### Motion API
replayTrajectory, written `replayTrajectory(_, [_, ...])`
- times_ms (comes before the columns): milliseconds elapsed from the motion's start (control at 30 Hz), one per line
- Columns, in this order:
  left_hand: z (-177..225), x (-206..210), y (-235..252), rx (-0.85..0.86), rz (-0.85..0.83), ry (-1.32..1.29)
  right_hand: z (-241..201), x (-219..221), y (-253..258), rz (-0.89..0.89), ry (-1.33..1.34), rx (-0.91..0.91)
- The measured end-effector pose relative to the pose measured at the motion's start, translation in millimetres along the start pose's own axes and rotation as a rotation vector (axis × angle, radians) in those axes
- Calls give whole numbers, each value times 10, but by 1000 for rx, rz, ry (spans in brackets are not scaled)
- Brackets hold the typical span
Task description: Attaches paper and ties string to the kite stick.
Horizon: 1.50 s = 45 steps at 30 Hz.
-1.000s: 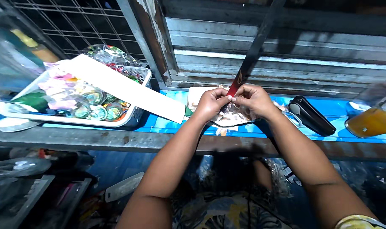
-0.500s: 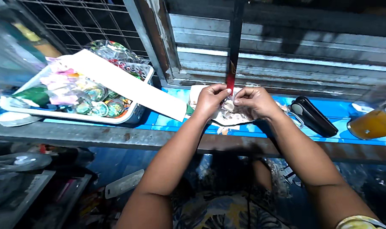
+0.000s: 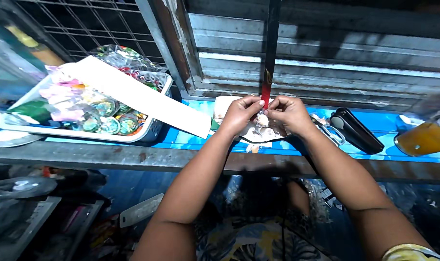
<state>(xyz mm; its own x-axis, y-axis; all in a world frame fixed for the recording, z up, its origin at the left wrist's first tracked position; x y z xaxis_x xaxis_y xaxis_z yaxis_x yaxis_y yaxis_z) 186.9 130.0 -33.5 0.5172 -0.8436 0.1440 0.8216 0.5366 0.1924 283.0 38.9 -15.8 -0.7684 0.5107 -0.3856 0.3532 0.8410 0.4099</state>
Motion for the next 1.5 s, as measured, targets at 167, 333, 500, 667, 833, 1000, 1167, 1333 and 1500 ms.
replayTrajectory(167, [-144, 35, -4, -146, -39, -22, 6, -100, 6, 71, -41, 10])
replayTrajectory(333, [-140, -10, 11, -120, -15, -35, 0, -73, 6, 65, -24, 10])
replayTrajectory(500, [-119, -32, 12, -107, 22, -38, -14, -71, 5, 71, 9, 2])
replayTrajectory(667, [-123, -26, 6, -119, 13, -61, -8, -74, 5, 83, 7, 4])
replayTrajectory(833, [-138, -26, 10, -127, 13, -69, 2, -73, 7, 75, 11, 1])
replayTrajectory(1000, [-142, -22, 10, -136, 12, -70, 15, -71, 10, 75, 14, 10])
replayTrajectory(1167, [-140, -13, 5, -137, 10, -60, 1, -76, 10, 79, 6, 7])
replayTrajectory(1333, [-123, -21, 5, -124, 20, -60, -6, -77, 16, 86, 6, -1])
replayTrajectory(1500, [-112, -7, -12, -132, 21, -49, -15, -76, 30, 86, -63, -56])
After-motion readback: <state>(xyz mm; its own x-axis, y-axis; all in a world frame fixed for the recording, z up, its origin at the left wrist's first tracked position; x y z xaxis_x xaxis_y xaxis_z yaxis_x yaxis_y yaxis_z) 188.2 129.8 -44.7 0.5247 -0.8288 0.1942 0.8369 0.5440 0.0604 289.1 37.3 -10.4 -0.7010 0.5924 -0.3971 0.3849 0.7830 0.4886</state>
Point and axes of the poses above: each hand's wrist, its own y-axis towards the middle knuckle, its own x-axis out of the palm, z = x × y, the point moved 10 cm from there along y, towards the middle knuckle, and after that the axes turned 8 degrees about -y, right-handed, at the moved point
